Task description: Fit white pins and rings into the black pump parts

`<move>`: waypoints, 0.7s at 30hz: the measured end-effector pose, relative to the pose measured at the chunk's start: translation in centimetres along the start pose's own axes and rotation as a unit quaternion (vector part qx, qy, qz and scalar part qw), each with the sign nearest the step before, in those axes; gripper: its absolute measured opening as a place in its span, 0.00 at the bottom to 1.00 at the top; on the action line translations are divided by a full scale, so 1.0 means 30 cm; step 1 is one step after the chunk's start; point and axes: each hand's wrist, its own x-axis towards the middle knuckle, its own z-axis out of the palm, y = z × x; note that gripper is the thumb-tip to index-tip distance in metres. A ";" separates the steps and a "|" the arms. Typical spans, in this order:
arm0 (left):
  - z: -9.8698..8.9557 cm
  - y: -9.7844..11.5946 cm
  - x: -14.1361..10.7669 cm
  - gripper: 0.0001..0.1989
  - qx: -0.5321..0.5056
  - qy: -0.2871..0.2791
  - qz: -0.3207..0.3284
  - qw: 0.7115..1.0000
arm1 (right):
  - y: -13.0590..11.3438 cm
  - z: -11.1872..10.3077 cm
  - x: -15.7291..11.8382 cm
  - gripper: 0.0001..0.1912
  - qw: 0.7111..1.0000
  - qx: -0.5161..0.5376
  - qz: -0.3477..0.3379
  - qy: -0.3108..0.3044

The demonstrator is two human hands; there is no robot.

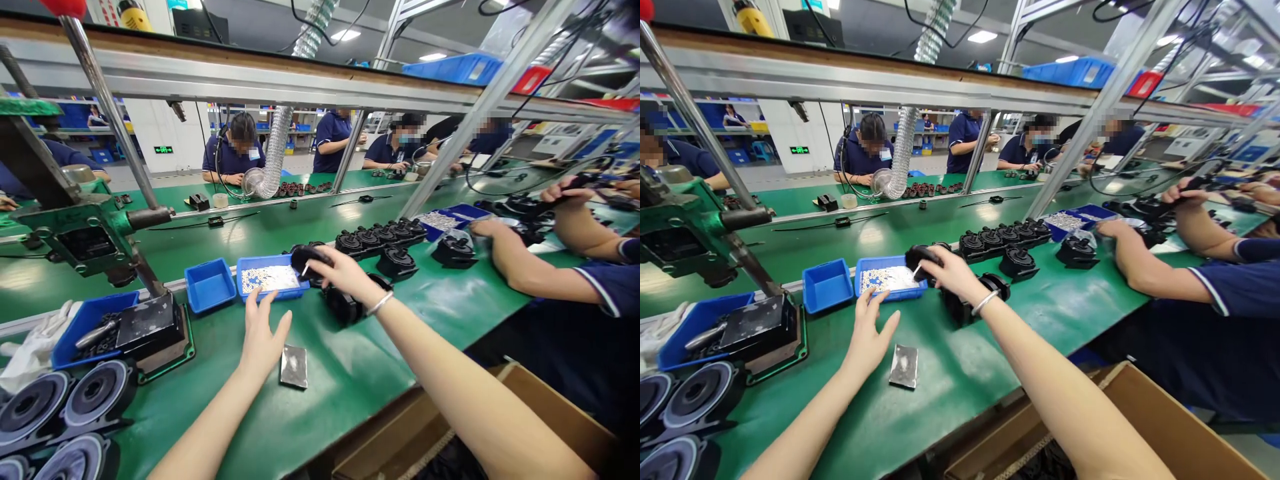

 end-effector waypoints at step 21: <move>-0.047 -0.154 0.164 0.15 0.421 0.037 0.054 0.905 | 0.208 -0.053 0.232 0.20 0.958 -0.233 0.162 0.040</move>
